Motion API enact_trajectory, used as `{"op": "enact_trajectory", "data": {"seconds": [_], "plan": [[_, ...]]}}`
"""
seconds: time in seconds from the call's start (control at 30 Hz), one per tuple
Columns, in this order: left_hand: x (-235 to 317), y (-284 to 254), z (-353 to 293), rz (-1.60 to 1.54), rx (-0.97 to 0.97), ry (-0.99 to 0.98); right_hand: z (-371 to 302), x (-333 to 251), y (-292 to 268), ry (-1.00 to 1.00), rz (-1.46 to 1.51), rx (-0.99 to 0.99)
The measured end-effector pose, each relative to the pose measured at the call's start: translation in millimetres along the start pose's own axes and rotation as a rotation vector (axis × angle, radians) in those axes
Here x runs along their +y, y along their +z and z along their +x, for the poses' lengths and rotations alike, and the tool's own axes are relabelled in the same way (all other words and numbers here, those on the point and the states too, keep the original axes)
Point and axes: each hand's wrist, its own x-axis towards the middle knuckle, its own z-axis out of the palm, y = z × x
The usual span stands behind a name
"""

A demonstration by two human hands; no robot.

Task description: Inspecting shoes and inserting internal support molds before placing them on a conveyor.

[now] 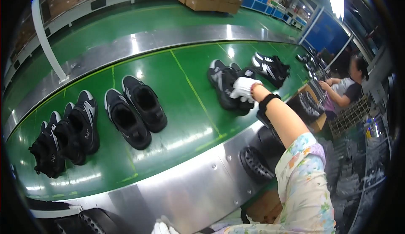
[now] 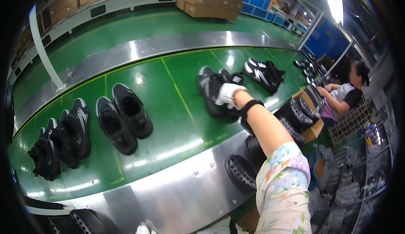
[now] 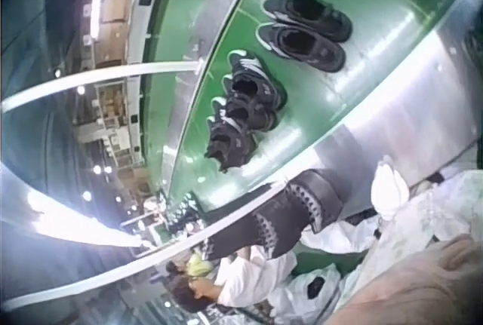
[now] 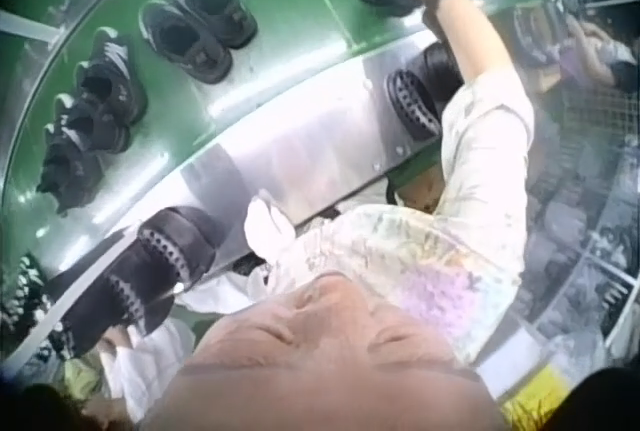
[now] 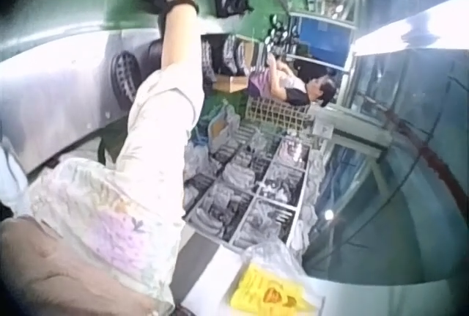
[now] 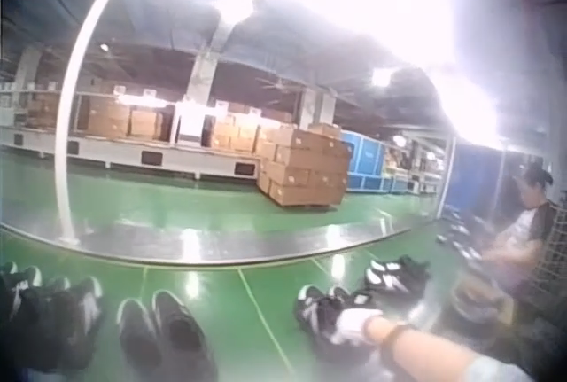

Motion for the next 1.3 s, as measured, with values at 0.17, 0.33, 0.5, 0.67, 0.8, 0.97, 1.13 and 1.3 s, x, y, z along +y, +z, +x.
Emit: {"op": "enact_trajectory", "data": {"seconds": [0.17, 0.33, 0.5, 0.67, 0.8, 0.97, 1.13, 1.3], "plan": [[-6.5, -1.7, 6.7, -0.25, 0.036, 0.001, -93.8, -92.2, 22.1, -0.098, 0.302, -0.198], [-3.0, 6.1, 25.6, -0.642, 0.01, -0.1, -205.6, -140.1, 38.4, -0.344, 0.232, -0.284], [19.6, 11.7, 33.4, -0.93, -0.08, -0.313, -289.4, -152.1, 87.4, -0.509, 0.068, -0.331], [31.8, 6.0, 30.6, -0.869, -0.041, -0.253, -316.8, -83.0, 86.8, -0.671, 0.316, -0.045], [27.4, -14.5, 18.1, -0.674, 0.12, -0.166, -325.2, 0.8, 93.9, -0.424, 0.197, 0.442], [65.6, -38.7, 11.8, -0.494, 0.247, 0.293, -321.0, 45.8, 163.4, -0.326, 0.042, 0.394], [105.1, -34.4, 39.1, -0.343, 0.004, 0.425, -301.8, 49.6, 184.7, -0.293, -0.01, 0.401], [94.2, -49.7, 35.6, -0.448, -0.057, 0.431, -328.2, 52.9, 156.9, -0.466, 0.09, 0.646]]}}
